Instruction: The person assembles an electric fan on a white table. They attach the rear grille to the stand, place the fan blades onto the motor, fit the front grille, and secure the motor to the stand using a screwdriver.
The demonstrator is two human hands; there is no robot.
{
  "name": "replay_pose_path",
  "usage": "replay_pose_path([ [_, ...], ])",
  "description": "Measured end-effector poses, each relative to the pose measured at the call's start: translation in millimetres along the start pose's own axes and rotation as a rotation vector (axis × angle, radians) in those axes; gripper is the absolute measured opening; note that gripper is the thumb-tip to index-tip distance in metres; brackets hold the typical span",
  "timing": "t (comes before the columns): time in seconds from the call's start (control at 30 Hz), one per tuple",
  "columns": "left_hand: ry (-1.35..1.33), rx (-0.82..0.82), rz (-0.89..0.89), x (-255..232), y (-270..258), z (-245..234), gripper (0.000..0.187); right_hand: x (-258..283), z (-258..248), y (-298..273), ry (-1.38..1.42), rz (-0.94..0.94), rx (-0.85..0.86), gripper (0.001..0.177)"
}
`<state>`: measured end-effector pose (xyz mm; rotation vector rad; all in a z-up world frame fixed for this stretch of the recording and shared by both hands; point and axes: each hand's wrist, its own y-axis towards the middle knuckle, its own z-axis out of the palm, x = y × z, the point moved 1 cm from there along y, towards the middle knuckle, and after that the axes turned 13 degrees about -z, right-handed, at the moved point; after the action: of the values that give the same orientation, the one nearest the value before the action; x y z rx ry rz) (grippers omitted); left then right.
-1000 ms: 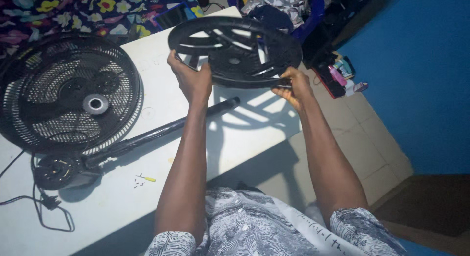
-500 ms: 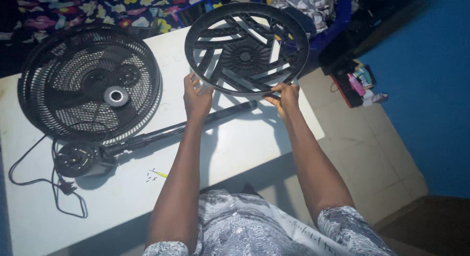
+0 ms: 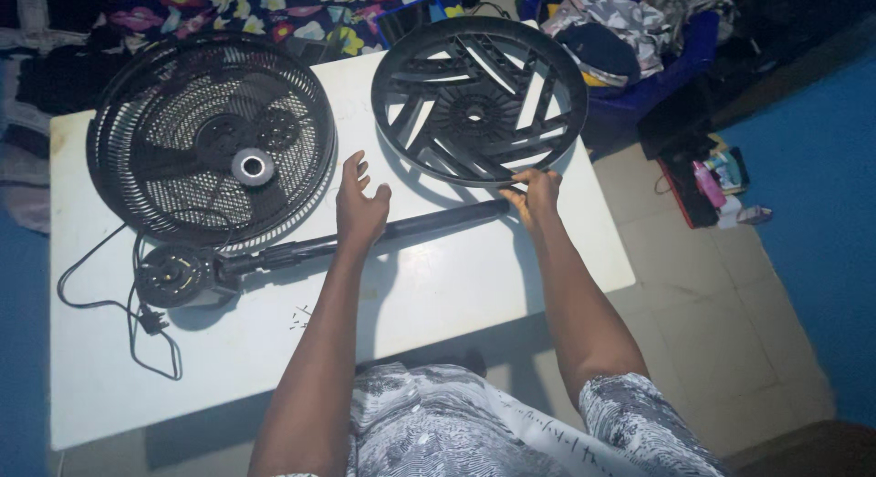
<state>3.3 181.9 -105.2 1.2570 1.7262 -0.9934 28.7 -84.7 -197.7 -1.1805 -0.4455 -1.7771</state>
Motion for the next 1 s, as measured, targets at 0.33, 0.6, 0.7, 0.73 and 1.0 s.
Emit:
replay_pose_path([
  [0.33,0.038,0.013,0.079,-8.1,-8.1,7.8,0.059,-24.4,-9.5,18.7,-0.103,0.086,-0.021,0.028],
  [0.6,0.044,0.03,0.05,-18.4,-14.8,21.8,0.057,-33.5,-28.9,27.3,-0.144,0.193,0.004,0.017],
  [0.7,-0.05,0.007,0.15,-21.0,-15.0,27.4,0.053,-24.6,-34.5,24.1,-0.248,0.232,-0.025,0.019],
  [0.73,-0.074,0.001,0.161,-21.5,-14.7,29.2,0.051,-21.5,-34.6,21.3,-0.304,0.168,-0.008,0.021],
  [1.0,-0.256,0.017,0.002,-32.6,-5.6,55.7,0.035,-6.2,-3.4,-38.2,-0.143,-0.049,0.105,0.034],
])
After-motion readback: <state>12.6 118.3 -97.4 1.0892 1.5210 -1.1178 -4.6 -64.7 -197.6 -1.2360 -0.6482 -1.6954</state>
